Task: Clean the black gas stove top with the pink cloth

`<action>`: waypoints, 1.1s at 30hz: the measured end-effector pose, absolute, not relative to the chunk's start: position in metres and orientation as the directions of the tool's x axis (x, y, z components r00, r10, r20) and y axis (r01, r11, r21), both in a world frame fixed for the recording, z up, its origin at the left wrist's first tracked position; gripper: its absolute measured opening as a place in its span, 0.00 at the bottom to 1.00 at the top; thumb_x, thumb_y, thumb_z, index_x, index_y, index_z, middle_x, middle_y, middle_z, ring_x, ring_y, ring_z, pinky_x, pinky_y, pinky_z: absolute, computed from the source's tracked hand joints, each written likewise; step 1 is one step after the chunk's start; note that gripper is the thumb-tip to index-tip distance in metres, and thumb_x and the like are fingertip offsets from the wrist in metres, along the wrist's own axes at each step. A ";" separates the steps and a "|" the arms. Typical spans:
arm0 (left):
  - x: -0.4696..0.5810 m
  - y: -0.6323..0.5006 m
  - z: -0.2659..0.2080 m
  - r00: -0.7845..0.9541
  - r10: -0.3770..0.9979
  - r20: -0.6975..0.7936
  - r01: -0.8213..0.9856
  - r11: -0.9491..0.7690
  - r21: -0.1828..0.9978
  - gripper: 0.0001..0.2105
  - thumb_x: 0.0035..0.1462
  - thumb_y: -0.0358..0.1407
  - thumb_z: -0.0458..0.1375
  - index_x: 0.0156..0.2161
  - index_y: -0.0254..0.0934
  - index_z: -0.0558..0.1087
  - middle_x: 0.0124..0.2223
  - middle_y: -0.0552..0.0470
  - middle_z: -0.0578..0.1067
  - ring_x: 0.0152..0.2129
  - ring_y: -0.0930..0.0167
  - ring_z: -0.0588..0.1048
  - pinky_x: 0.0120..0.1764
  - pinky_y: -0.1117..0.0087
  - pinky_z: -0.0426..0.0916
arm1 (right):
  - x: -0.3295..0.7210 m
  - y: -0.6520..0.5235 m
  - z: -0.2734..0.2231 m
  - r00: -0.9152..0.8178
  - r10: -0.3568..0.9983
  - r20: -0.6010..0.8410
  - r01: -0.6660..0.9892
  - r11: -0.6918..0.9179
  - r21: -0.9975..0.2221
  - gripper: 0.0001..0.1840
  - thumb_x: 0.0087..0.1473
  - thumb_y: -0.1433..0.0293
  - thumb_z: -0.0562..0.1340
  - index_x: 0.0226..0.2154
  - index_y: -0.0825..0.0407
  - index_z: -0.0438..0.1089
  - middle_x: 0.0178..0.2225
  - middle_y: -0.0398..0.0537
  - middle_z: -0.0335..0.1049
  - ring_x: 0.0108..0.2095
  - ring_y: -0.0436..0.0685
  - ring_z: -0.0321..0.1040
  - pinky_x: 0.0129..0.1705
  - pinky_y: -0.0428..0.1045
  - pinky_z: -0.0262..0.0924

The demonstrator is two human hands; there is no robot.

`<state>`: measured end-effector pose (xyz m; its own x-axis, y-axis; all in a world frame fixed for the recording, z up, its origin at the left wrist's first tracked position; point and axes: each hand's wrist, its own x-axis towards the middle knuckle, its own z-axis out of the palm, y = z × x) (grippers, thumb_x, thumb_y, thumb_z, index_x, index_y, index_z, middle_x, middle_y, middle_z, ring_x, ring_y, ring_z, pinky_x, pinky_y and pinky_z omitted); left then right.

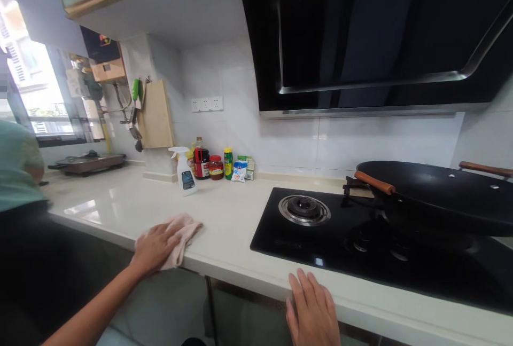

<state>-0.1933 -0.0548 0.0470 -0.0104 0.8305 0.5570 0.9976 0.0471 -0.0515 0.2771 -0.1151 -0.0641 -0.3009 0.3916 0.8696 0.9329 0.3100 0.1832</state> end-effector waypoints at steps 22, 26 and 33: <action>0.026 -0.112 -0.043 0.289 0.789 0.542 0.954 -0.288 -0.089 0.29 0.63 0.37 0.56 0.67 0.65 0.61 0.72 0.50 0.58 0.67 0.48 0.56 0.60 0.35 0.54 | 0.281 -0.113 -0.063 -0.326 0.347 0.879 0.918 0.340 0.206 0.23 0.62 0.67 0.58 0.59 0.50 0.67 0.58 0.51 0.72 0.57 0.63 0.68 0.58 0.57 0.55; -0.027 -0.105 -0.034 0.328 0.773 0.544 0.943 -0.300 -0.142 0.36 0.58 0.32 0.59 0.70 0.54 0.58 0.70 0.49 0.63 0.67 0.53 0.59 0.66 0.42 0.50 | 0.280 -0.114 -0.064 -0.307 0.365 0.879 0.922 0.342 0.180 0.24 0.62 0.66 0.57 0.60 0.48 0.66 0.59 0.50 0.71 0.58 0.63 0.67 0.58 0.57 0.54; -0.140 -0.094 0.011 0.074 0.885 0.460 0.983 0.012 -0.181 0.36 0.50 0.29 0.62 0.66 0.47 0.66 0.70 0.45 0.64 0.66 0.55 0.61 0.65 0.48 0.52 | 0.278 -0.118 -0.063 -0.295 0.395 0.870 0.924 0.349 0.155 0.25 0.63 0.66 0.57 0.61 0.49 0.65 0.60 0.51 0.70 0.59 0.63 0.66 0.60 0.58 0.54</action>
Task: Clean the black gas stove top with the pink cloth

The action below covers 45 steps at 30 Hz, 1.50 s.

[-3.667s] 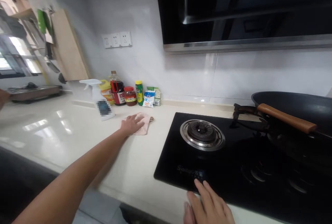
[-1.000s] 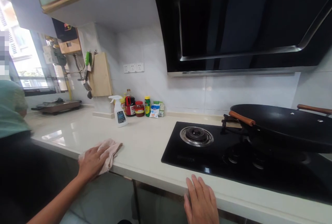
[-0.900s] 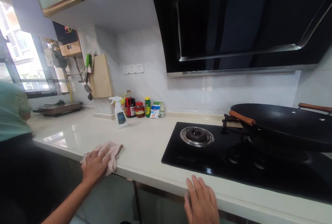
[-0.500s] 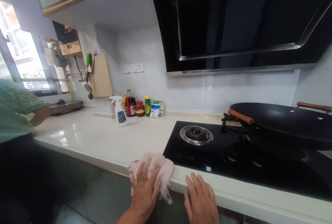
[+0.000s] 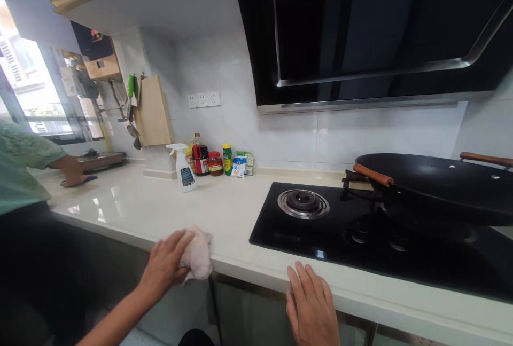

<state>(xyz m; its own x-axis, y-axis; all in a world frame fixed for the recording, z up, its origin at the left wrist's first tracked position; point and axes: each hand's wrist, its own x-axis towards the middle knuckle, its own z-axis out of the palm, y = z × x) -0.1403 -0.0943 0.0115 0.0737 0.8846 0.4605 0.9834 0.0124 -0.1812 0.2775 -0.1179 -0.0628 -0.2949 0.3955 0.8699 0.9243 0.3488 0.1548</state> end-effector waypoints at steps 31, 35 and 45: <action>0.092 -0.087 -0.024 0.455 0.810 0.370 0.889 -0.433 -0.148 0.29 0.62 0.36 0.58 0.67 0.46 0.60 0.62 0.38 0.69 0.59 0.49 0.66 0.57 0.40 0.63 | 0.278 -0.144 -0.030 -0.059 0.457 0.888 0.833 0.512 -0.208 0.30 0.65 0.63 0.57 0.67 0.51 0.55 0.61 0.58 0.66 0.59 0.63 0.66 0.55 0.56 0.66; 0.161 -0.085 -0.045 0.522 0.686 0.507 0.838 -0.524 -0.153 0.22 0.68 0.34 0.49 0.66 0.42 0.64 0.58 0.39 0.73 0.56 0.54 0.69 0.58 0.44 0.65 | 0.280 -0.146 -0.022 -0.074 0.435 0.897 0.808 0.554 -0.202 0.28 0.66 0.62 0.55 0.66 0.49 0.57 0.60 0.57 0.66 0.59 0.64 0.66 0.56 0.58 0.67; 0.133 -0.090 -0.026 0.640 0.420 0.644 0.619 -0.778 -0.108 0.33 0.58 0.39 0.61 0.68 0.36 0.59 0.62 0.40 0.71 0.55 0.56 0.70 0.59 0.52 0.65 | 0.302 -0.138 -0.044 -0.119 0.502 0.857 0.881 0.451 -0.142 0.34 0.68 0.55 0.51 0.70 0.50 0.48 0.64 0.56 0.62 0.62 0.66 0.63 0.59 0.62 0.63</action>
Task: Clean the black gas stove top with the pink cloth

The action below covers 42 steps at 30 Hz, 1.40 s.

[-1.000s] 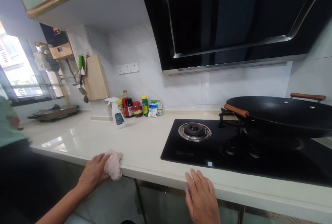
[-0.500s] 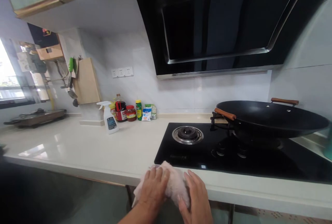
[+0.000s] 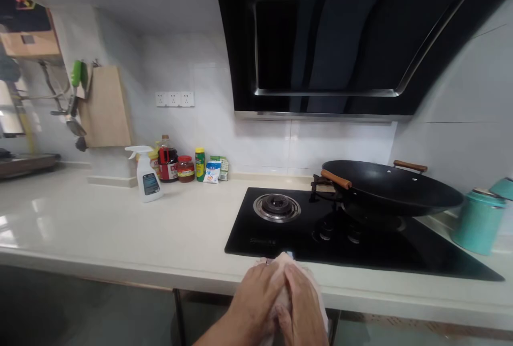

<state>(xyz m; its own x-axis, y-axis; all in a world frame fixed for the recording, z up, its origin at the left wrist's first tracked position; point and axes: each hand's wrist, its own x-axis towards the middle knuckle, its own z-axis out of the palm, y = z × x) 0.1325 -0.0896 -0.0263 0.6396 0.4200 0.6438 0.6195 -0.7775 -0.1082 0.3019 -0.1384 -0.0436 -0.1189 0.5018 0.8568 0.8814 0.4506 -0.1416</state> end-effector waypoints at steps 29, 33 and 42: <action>0.017 -0.040 0.044 0.447 0.666 0.598 0.675 -0.689 0.264 0.15 0.64 0.47 0.56 0.44 0.42 0.80 0.43 0.47 0.82 0.39 0.65 0.80 0.45 0.63 0.74 | 0.251 -0.094 -0.031 -0.359 0.500 0.788 0.850 0.523 0.056 0.43 0.46 0.56 0.73 0.61 0.49 0.63 0.57 0.59 0.68 0.58 0.70 0.64 0.62 0.67 0.57; 0.033 -0.036 0.037 0.465 0.606 0.645 0.697 -0.700 0.155 0.15 0.65 0.47 0.55 0.42 0.42 0.80 0.43 0.46 0.79 0.40 0.64 0.78 0.45 0.62 0.72 | 0.340 -0.121 -0.029 -0.211 0.696 0.687 0.970 0.237 0.057 0.28 0.57 0.54 0.67 0.58 0.43 0.67 0.60 0.51 0.66 0.58 0.62 0.64 0.62 0.61 0.60; 0.034 -0.041 0.050 0.340 0.811 0.476 0.751 -0.539 0.382 0.17 0.65 0.48 0.52 0.46 0.43 0.80 0.47 0.50 0.79 0.45 0.64 0.77 0.47 0.61 0.71 | 0.442 -0.178 0.011 0.097 0.779 0.620 0.991 -0.131 0.009 0.20 0.64 0.59 0.63 0.55 0.50 0.68 0.55 0.52 0.69 0.51 0.59 0.70 0.51 0.59 0.69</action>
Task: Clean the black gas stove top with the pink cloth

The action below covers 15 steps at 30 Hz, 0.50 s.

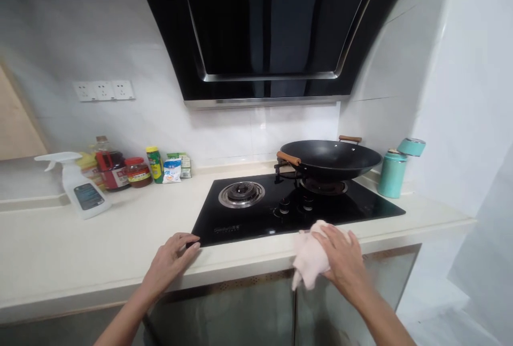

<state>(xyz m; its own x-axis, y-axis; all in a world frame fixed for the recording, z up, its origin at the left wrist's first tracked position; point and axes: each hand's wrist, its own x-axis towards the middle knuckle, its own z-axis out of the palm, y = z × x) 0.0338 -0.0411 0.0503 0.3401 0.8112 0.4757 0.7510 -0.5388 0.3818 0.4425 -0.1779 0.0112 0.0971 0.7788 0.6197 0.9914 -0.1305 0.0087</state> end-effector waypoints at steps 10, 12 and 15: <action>0.045 -0.043 0.042 0.283 0.774 0.567 0.883 -0.440 0.161 0.19 0.65 0.49 0.51 0.47 0.42 0.79 0.50 0.47 0.77 0.49 0.61 0.75 0.50 0.58 0.66 | 0.367 -0.159 0.025 0.020 0.867 0.497 0.999 -0.033 0.017 0.23 0.63 0.58 0.63 0.56 0.52 0.67 0.56 0.53 0.68 0.51 0.60 0.70 0.52 0.61 0.69; 0.043 -0.040 0.041 0.276 0.771 0.574 0.891 -0.429 0.147 0.19 0.64 0.49 0.51 0.48 0.43 0.79 0.52 0.46 0.77 0.49 0.60 0.75 0.50 0.58 0.67 | 0.324 -0.141 0.020 -0.036 0.883 0.468 0.999 0.029 0.022 0.25 0.63 0.56 0.63 0.57 0.51 0.67 0.59 0.54 0.66 0.55 0.62 0.67 0.57 0.64 0.65; 0.037 -0.032 0.039 0.297 0.780 0.551 0.888 -0.437 0.140 0.18 0.61 0.49 0.52 0.47 0.46 0.79 0.51 0.48 0.79 0.49 0.59 0.76 0.49 0.59 0.69 | 0.264 -0.113 0.012 -0.181 0.889 0.420 0.980 0.199 0.002 0.42 0.45 0.53 0.74 0.59 0.48 0.65 0.59 0.56 0.67 0.62 0.74 0.59 0.63 0.72 0.53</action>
<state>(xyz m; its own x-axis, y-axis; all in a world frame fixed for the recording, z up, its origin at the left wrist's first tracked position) 0.0370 -0.0320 0.0389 0.2972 0.7796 0.5513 0.8884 -0.4374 0.1395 0.2640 -0.1126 0.0115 -0.1813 0.8892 0.4201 0.9800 0.1988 0.0022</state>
